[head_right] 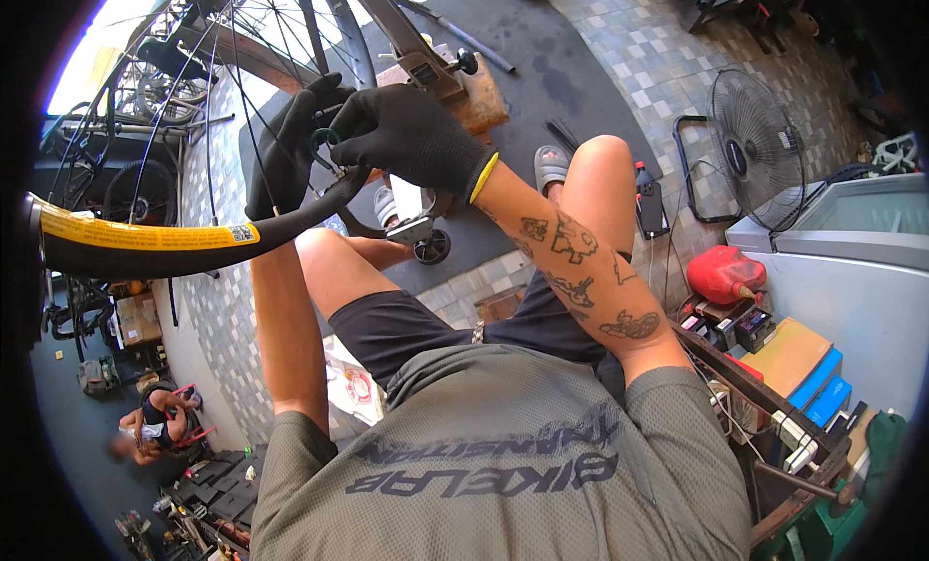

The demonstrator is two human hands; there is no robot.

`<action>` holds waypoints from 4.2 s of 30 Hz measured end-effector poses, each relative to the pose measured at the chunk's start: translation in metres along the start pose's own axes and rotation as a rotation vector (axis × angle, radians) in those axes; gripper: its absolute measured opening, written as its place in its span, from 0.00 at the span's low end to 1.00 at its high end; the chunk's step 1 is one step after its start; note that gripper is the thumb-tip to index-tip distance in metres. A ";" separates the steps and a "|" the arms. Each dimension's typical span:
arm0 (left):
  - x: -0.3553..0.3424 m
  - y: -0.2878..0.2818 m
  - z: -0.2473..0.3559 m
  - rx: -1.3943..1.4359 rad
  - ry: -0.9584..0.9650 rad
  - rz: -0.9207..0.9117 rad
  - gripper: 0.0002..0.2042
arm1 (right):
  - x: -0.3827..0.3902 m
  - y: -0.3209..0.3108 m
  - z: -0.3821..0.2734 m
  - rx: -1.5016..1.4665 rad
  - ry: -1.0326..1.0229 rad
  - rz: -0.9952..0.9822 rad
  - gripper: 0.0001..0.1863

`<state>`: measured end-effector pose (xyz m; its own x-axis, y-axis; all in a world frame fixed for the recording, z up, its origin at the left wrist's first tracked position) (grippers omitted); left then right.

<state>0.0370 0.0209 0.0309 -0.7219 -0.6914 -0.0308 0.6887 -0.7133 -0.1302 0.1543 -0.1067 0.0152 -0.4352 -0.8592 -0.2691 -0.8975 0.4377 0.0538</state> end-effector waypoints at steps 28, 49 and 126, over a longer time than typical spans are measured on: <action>0.007 0.002 0.014 -0.470 -0.021 -0.085 0.14 | -0.006 0.003 0.025 -0.354 0.326 -0.238 0.25; -0.019 0.007 0.001 0.006 0.194 -0.006 0.27 | 0.001 -0.015 0.005 -0.453 0.124 0.153 0.12; -0.015 0.002 -0.002 -0.173 0.122 0.128 0.28 | -0.002 -0.001 0.016 -0.176 0.133 -0.022 0.27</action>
<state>0.0494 0.0304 0.0296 -0.6392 -0.7487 -0.1758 0.7610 -0.5828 -0.2848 0.1569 -0.1011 0.0002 -0.4106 -0.9004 -0.1437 -0.9004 0.3755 0.2198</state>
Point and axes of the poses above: each hand's wrist, its own x-axis away from the middle knuckle, its own y-axis out of the palm, z = x × y, the point moved 6 cm from there along -x, towards the middle knuckle, and after that the axes turned 10 degrees about z, right-handed, at the moved point
